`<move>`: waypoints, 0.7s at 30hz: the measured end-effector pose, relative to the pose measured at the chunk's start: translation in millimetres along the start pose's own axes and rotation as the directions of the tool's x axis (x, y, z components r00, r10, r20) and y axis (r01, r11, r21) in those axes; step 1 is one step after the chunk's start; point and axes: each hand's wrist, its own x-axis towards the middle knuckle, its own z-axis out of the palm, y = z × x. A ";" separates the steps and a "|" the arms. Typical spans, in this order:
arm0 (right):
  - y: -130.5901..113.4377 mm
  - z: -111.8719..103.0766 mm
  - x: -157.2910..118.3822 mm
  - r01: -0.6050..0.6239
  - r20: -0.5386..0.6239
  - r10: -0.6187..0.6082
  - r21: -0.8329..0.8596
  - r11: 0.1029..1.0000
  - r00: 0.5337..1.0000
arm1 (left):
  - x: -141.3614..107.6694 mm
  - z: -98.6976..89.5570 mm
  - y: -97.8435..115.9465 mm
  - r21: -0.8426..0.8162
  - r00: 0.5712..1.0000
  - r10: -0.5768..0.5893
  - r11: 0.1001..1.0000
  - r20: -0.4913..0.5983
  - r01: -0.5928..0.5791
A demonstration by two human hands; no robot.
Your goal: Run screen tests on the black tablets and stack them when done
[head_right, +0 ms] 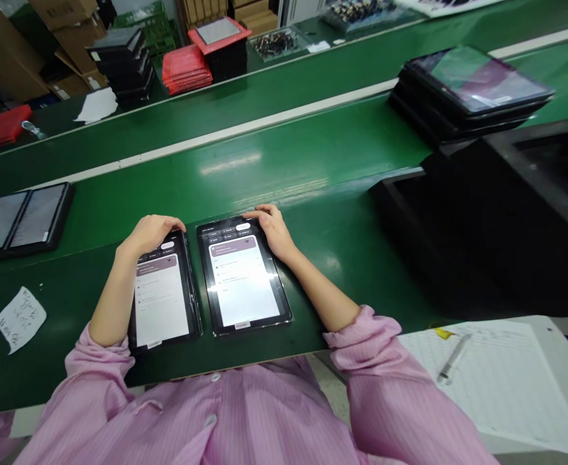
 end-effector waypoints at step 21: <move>-11.5 3.2 6.5 -0.272 0.008 0.310 0.500 0.822 0.951 | -14.5 6.9 21.1 -0.074 0.978 0.109 0.992 0.175 -0.098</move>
